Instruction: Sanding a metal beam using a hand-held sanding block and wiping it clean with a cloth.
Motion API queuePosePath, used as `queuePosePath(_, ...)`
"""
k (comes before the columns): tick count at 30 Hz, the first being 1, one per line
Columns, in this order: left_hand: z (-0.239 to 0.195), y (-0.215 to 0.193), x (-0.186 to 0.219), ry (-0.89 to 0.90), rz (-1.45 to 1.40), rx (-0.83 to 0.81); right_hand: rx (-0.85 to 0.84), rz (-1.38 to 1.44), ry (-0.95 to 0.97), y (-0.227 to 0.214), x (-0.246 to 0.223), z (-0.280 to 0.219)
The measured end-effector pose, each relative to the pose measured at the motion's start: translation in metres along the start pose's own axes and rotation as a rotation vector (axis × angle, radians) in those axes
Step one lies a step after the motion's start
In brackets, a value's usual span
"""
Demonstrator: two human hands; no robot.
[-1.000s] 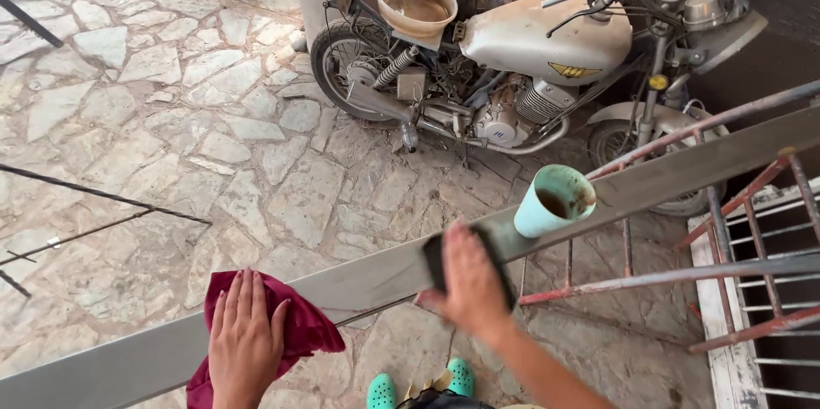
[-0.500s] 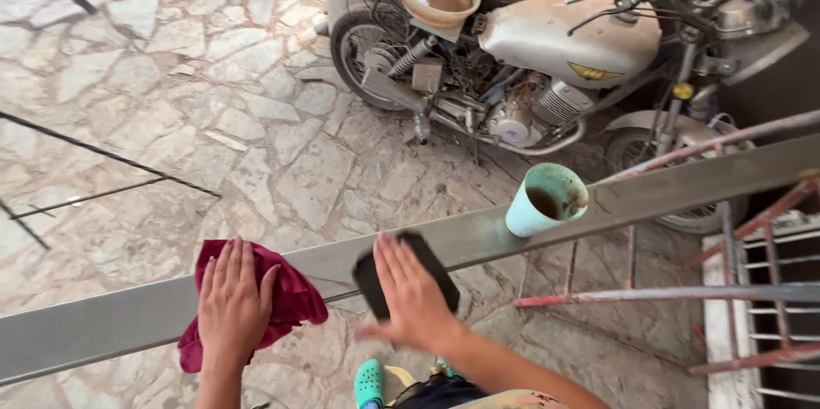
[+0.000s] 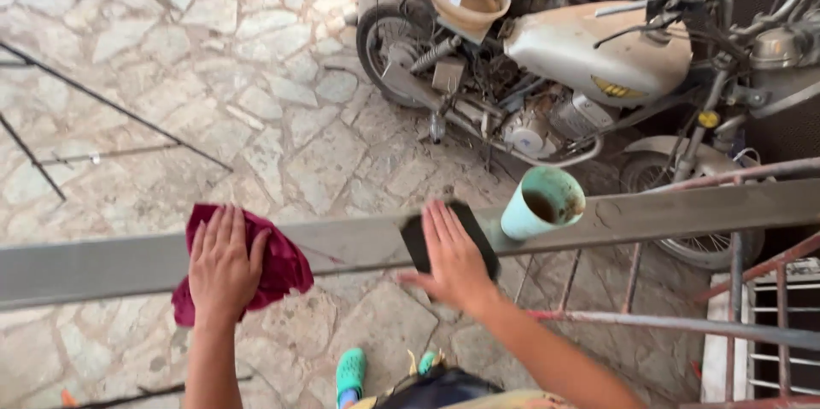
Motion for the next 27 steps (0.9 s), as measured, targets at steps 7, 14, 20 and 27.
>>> queuePosePath(7,-0.001,0.008,-0.001,-0.049,-0.022,0.029,-0.060,0.220,-0.214,-0.001,-0.049,0.000)
queuePosePath(14,-0.001,0.012,0.000,-0.067,-0.039,-0.002,-0.076,0.117,-0.076,0.006,0.001,0.003)
queuePosePath(20,0.000,0.012,0.000,-0.085,-0.059,0.016,-0.083,0.246,-0.163,0.035,-0.041,0.022)
queuePosePath(27,0.003,0.005,0.004,-0.104,-0.088,-0.046,-0.227,0.109,0.119,0.005,0.014,-0.028)
Point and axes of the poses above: each hand's wrist, its own z-axis towards the middle knuckle, its own y-axis out of the palm, x = y × z, the point moved 5 cm from there along z, towards the middle knuckle, and after that the axes turned 3 degrees about x, right-handed, at the moved point
